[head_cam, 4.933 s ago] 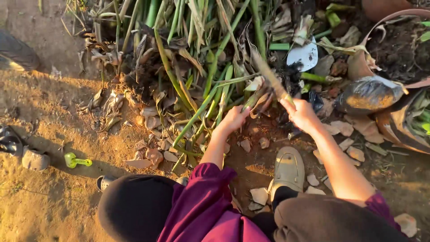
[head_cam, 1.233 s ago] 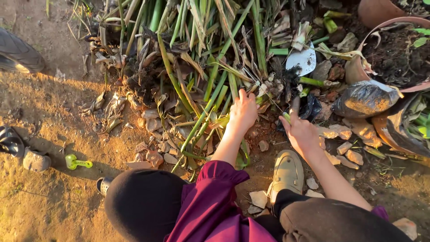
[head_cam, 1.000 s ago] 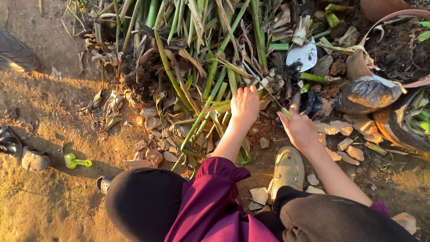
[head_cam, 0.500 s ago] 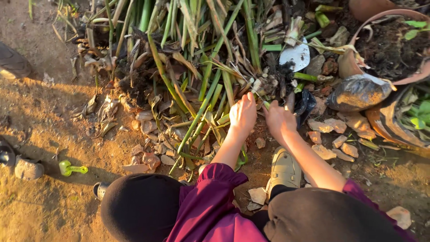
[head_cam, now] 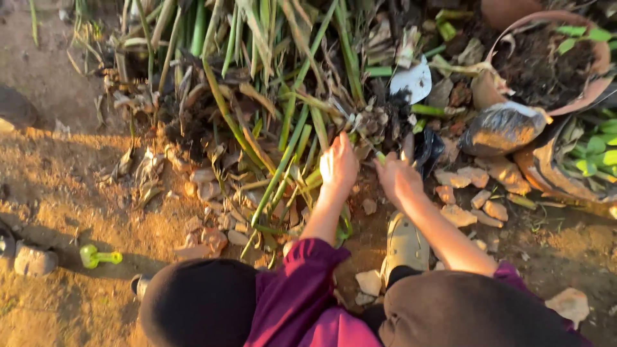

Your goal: Cutting and cleaning plant stalks into small pieces and placing them into a bag.

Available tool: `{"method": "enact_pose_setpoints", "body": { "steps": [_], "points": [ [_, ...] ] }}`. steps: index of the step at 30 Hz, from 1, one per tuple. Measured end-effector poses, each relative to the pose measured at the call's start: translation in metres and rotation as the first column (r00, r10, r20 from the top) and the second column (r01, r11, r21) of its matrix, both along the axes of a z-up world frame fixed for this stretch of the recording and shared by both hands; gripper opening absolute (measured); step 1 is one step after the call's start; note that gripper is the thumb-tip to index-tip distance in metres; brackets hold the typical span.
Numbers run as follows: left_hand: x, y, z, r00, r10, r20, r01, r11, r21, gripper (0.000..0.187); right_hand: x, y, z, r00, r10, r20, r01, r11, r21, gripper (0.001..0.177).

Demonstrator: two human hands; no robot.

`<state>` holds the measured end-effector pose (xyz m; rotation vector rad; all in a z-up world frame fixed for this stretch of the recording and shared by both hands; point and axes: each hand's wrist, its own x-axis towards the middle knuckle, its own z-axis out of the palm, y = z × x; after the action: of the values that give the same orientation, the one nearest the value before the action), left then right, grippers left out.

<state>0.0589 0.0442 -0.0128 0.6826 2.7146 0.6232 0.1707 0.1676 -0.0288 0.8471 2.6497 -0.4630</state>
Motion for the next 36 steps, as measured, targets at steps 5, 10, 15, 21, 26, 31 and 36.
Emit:
{"method": "enact_pose_setpoints", "body": {
  "steps": [5, 10, 15, 21, 26, 31, 36],
  "points": [
    [0.005, 0.0, -0.01, 0.998, 0.061, -0.027, -0.06, 0.998, 0.01, 0.015, -0.031, -0.005, 0.044, 0.975, -0.064, 0.215, 0.137, 0.927, -0.349, 0.042],
    [0.007, 0.007, -0.011, 0.996, 0.093, 0.005, -0.093, 0.995, -0.032, 0.012, -0.036, -0.005, 0.026, 0.996, 0.015, 0.091, 0.006, 0.974, -0.228, 0.043],
    [0.016, 0.003, -0.003, 0.991, 0.13, -0.022, -0.129, 0.992, 0.011, 0.014, -0.044, -0.01, 0.053, 0.987, -0.053, 0.154, 0.108, 0.923, -0.371, 0.043],
    [0.034, 0.01, -0.013, 0.991, 0.132, -0.031, -0.131, 0.991, 0.03, 0.008, -0.043, 0.003, 0.027, 0.992, -0.03, 0.119, 0.07, 0.937, -0.342, 0.047],
    [0.027, -0.013, -0.031, 0.969, 0.217, -0.117, -0.208, 0.975, 0.083, 0.01, -0.05, 0.008, 0.02, 0.995, 0.007, -0.1, -0.036, 0.955, -0.295, 0.044],
    [-0.017, -0.025, 0.016, 0.967, 0.243, -0.077, -0.241, 0.97, 0.034, 0.017, -0.014, 0.022, 0.012, 0.986, -0.048, -0.158, 0.0, 0.957, -0.292, 0.036],
    [-0.02, -0.018, -0.001, 0.982, 0.161, -0.094, -0.153, 0.984, 0.089, 0.027, 0.002, 0.08, 0.05, 0.762, -0.131, -0.634, 0.112, 0.991, -0.069, 0.026]
  ]
}}
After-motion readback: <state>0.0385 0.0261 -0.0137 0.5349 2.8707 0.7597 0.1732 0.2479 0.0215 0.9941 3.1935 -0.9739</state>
